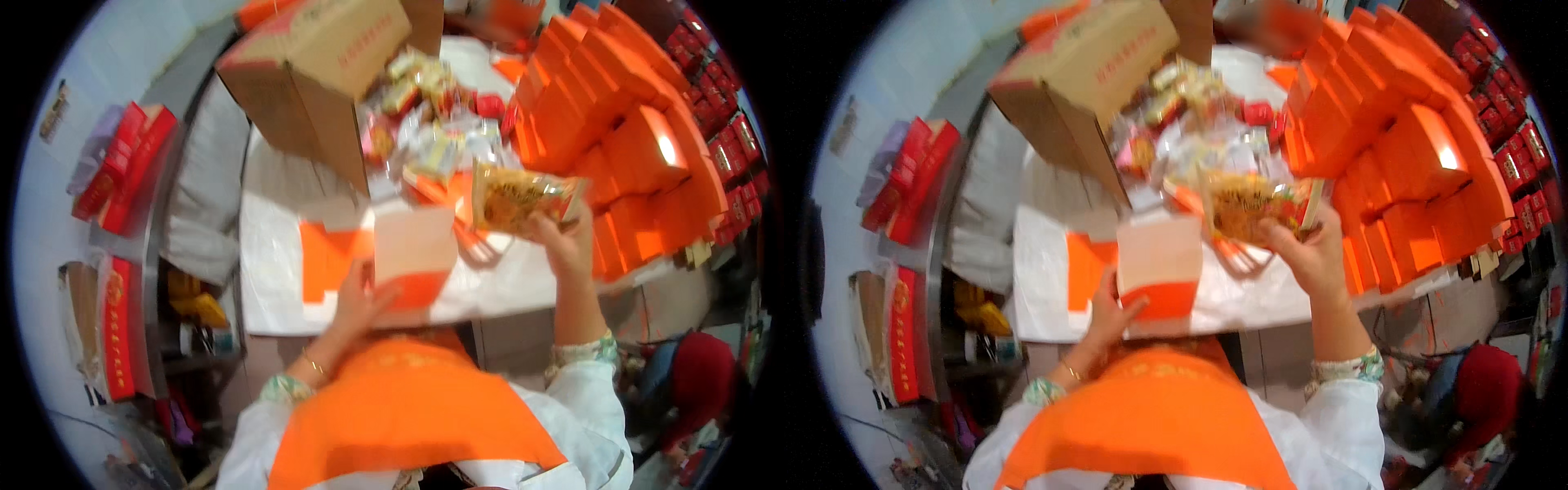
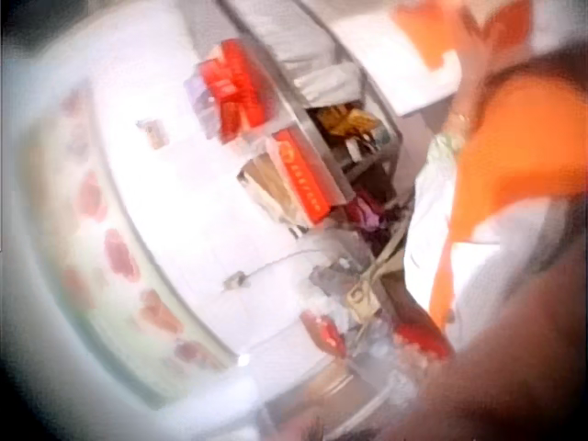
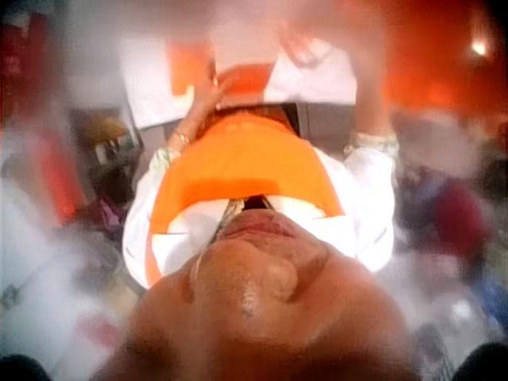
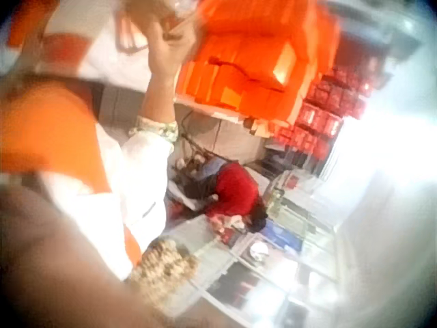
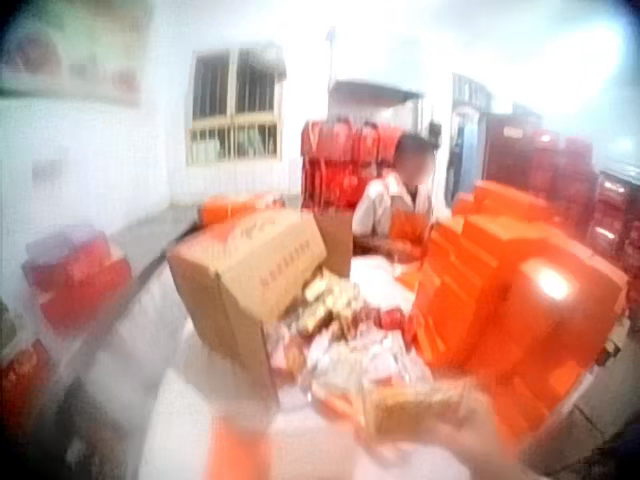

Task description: The person folds flat orange cardboard pieces into small rectangular boxes by hand. They insert a small snack packet into each box, close the flaps, and stack the finished boxes on the table. The process is repeated continuously throughout the clip.

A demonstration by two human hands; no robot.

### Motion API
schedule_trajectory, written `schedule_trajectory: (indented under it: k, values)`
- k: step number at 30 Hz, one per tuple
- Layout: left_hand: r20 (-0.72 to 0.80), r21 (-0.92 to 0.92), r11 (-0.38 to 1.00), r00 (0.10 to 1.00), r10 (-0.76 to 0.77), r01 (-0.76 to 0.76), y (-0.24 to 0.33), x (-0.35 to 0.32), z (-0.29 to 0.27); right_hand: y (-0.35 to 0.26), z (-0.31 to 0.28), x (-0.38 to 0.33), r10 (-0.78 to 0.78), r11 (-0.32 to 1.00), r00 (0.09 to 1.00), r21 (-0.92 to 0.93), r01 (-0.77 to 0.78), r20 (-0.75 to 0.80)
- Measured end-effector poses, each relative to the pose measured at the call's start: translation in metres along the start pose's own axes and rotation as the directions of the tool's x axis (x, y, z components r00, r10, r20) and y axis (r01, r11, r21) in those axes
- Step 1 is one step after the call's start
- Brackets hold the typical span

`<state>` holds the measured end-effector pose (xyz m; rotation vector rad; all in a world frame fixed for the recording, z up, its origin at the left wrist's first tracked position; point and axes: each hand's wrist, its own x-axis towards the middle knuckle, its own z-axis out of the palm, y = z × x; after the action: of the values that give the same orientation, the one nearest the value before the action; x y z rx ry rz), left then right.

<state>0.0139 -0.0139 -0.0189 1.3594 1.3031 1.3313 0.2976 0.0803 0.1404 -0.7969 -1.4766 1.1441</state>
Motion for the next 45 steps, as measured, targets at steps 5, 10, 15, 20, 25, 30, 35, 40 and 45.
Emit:
schedule_trajectory:
  k: [5,10,15,20,25,30,35,40,45]
  values:
    - [0.08,-0.143,0.99,0.997,0.01,0.001,0.008,0.015,0.004,-0.016,0.029,-0.002,-0.173,0.948,0.955,-0.222,0.227,0.239]
    - [0.116,-0.184,0.983,0.993,0.02,0.002,0.005,0.03,0.01,-0.016,0.055,0.016,-0.21,0.766,0.849,-0.458,0.451,0.485]
    - [0.111,-0.056,0.992,0.986,0.123,-0.117,-0.02,0.03,0.002,-0.001,0.073,0.015,0.054,0.512,0.767,-0.677,0.529,0.64]
    - [0.164,-0.062,0.995,0.982,0.09,-0.081,-0.034,0.031,-0.002,0.03,0.096,0.005,-0.013,0.41,0.726,-0.658,0.631,0.688]
    - [0.122,-0.053,0.992,0.985,0.118,-0.112,-0.018,0.033,-0.006,0.051,0.067,-0.008,-0.497,0.522,0.812,-0.643,0.56,0.304]
    - [0.145,-0.304,0.952,0.985,0.093,-0.045,-0.023,0.028,0.001,0.098,0.05,-0.009,0.171,0.985,0.982,-0.008,-0.171,0.081]
    - [0.1,-0.541,0.841,0.994,0.054,0.009,-0.006,0.027,0.013,0.143,0.065,-0.02,0.298,0.859,0.942,0.387,-0.335,0.155]
    - [0.054,-0.156,0.985,0.995,0.088,-0.079,0.0,0.027,0.011,0.145,0.078,-0.036,0.323,0.868,0.941,0.365,-0.337,0.101]
    - [-0.053,-0.273,0.962,0.998,-0.032,0.016,0.019,0.03,0.023,0.152,0.082,-0.043,0.327,0.906,0.931,0.224,-0.358,0.162]
